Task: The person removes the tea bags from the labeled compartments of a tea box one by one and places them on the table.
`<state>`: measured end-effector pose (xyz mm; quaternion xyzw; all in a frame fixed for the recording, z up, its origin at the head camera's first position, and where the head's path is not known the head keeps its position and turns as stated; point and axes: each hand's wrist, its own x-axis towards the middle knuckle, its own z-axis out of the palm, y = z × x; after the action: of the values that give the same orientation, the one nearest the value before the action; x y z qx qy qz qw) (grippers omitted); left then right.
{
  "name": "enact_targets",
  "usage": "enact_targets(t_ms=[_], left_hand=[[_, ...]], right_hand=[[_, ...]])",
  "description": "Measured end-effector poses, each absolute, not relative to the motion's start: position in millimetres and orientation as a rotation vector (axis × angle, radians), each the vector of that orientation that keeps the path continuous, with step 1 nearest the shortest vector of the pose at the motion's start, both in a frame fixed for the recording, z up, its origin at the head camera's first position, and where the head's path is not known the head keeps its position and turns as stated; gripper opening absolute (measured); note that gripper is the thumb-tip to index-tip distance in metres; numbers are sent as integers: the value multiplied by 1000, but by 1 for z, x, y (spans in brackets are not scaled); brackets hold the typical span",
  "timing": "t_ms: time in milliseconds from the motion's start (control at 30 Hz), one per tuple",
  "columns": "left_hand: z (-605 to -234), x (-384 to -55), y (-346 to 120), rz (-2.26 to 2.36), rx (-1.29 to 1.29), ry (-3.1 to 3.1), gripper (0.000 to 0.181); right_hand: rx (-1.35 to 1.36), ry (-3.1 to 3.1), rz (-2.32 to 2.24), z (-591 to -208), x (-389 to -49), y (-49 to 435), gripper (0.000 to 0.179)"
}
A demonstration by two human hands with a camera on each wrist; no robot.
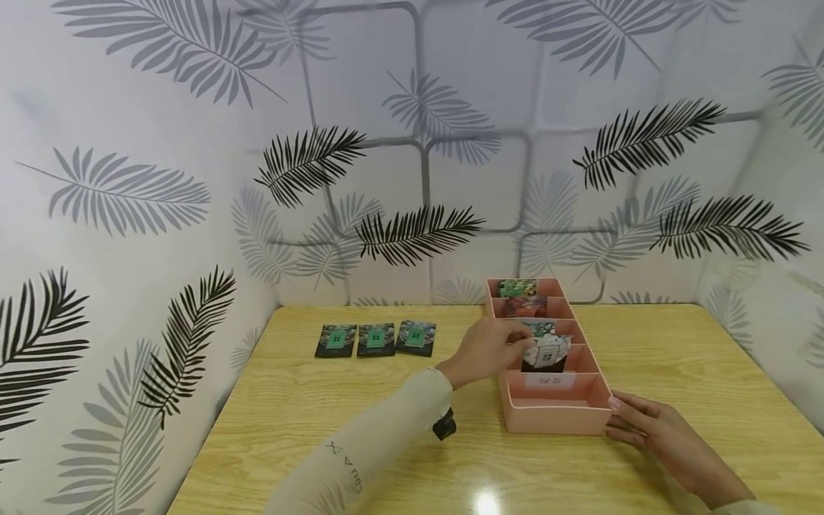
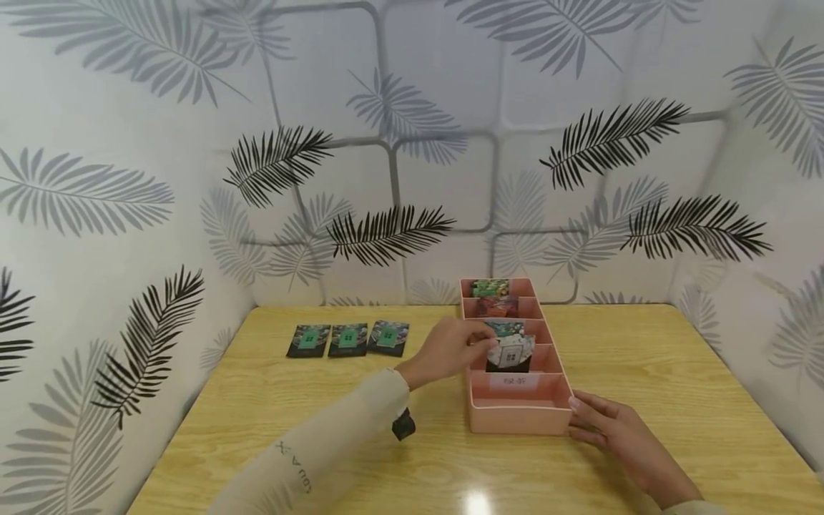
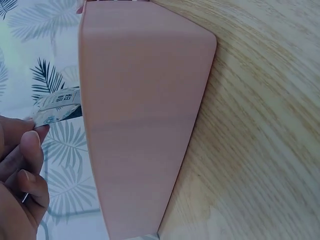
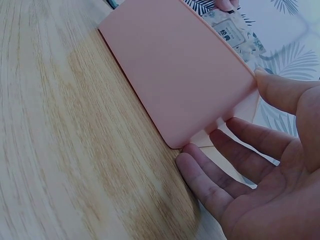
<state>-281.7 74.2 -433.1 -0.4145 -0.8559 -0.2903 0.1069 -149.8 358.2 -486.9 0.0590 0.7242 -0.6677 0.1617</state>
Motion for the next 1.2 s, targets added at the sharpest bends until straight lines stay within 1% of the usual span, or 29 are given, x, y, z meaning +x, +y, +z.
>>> enact_targets(t_ms=[133,400,933,1200], left_hand=[[-430,-283,71,-925,-1194,-2488,20],[-424,-289,62,-1009,-1174,-2419,18],[-412,-303,30,-1097,-1108,-2332,18],[-413,-308,14,-1147,-1018,-2358,17]], right_hand=[[151,2054,-1922,-487,-149,359,75],[141,2057,-1929,-487,-150,358,75],[121,2039,-1935,-487,-150,358,75],[132,2020,-1955,-488,-150,358,75]])
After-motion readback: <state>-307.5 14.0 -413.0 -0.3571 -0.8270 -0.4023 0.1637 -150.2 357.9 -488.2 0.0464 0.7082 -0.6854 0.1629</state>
